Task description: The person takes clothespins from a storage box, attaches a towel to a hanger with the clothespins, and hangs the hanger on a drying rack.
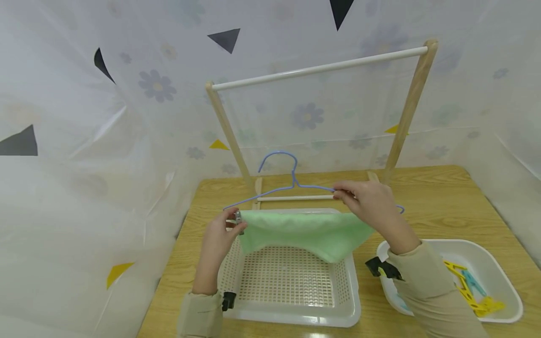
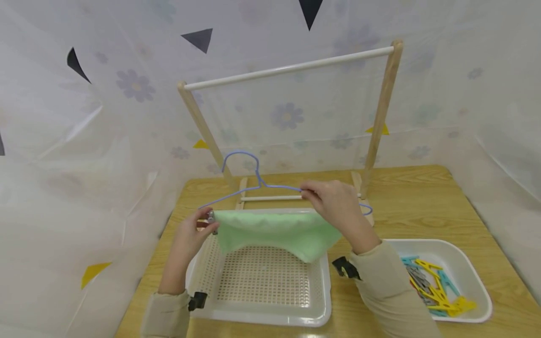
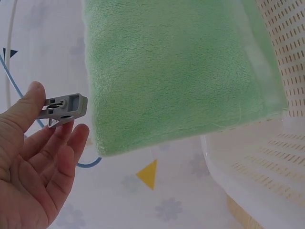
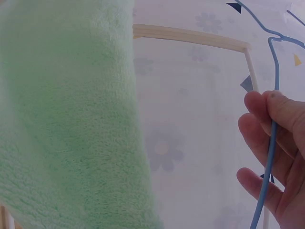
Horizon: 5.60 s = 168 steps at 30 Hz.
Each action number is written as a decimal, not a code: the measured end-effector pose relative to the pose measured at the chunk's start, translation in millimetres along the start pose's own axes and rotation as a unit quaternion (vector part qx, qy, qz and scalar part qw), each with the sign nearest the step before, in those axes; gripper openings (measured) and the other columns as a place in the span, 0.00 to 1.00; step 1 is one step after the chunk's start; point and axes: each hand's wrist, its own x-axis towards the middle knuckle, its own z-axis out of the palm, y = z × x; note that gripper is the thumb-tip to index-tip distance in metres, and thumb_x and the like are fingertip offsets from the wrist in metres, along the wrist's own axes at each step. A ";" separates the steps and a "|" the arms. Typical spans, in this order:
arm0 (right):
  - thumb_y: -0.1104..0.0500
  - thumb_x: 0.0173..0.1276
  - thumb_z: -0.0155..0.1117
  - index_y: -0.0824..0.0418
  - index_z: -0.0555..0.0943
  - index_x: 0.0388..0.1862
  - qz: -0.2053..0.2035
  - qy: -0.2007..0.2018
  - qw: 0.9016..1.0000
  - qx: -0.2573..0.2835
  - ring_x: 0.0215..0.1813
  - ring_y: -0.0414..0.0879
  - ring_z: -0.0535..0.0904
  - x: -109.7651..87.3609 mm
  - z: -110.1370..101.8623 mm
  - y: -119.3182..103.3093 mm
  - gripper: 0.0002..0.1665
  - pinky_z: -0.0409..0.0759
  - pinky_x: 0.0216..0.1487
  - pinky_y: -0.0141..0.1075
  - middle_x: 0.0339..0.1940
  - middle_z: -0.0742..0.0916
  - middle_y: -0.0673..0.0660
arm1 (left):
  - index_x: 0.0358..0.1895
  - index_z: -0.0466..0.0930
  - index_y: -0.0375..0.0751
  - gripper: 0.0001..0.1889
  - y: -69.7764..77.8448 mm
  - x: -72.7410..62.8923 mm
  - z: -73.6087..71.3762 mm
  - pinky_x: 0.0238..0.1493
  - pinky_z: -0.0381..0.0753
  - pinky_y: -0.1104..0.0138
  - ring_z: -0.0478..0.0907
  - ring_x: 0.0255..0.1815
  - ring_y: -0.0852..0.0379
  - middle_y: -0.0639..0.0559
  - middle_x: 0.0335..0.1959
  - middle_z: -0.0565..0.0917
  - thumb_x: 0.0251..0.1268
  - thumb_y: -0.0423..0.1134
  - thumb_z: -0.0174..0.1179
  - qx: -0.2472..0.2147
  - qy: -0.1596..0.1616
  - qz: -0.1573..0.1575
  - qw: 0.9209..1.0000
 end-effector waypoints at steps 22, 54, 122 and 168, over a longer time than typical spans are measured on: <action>0.39 0.61 0.41 0.54 0.84 0.31 -0.009 -0.007 1.000 0.012 0.10 0.31 0.58 -2.5 3.2 0.3 0.28 0.52 0.09 0.29 0.15 0.81 0.46 | 0.56 0.71 0.39 0.19 -3.4 -5.0 4.5 0.33 0.77 0.62 0.78 0.37 0.53 0.47 0.45 0.79 0.64 0.41 0.54 -0.034 -0.014 0.026 0.999; 0.67 0.49 0.68 0.60 0.84 0.32 -0.009 0.038 0.999 -0.005 0.11 0.37 0.67 -1.2 -2.3 2.7 0.09 0.54 0.10 0.30 0.22 0.85 0.50 | 0.50 0.74 0.33 0.17 -0.4 -4.3 -7.2 0.33 0.76 0.64 0.78 0.40 0.52 0.45 0.44 0.78 0.55 0.33 0.60 -0.043 0.001 0.057 0.997; 0.49 0.62 0.55 0.59 0.84 0.29 -0.055 0.035 0.998 0.021 0.12 0.35 0.67 -6.4 -16.8 5.8 0.17 0.59 0.11 0.29 0.19 0.84 0.50 | 0.32 0.82 0.36 0.14 -22.3 -1.2 -2.9 0.24 0.77 0.61 0.80 0.25 0.49 0.45 0.28 0.84 0.36 0.25 0.70 0.132 0.283 0.335 0.889; 0.58 0.63 0.58 0.59 0.82 0.29 -0.095 -0.006 0.993 0.065 0.20 0.35 0.77 -13.0 -17.1 15.5 0.08 0.68 0.16 0.27 0.21 0.84 0.47 | 0.35 0.81 0.38 0.15 -26.6 9.7 -9.8 0.53 0.65 0.50 0.77 0.39 0.50 0.50 0.34 0.82 0.39 0.33 0.72 0.097 -0.044 0.244 0.964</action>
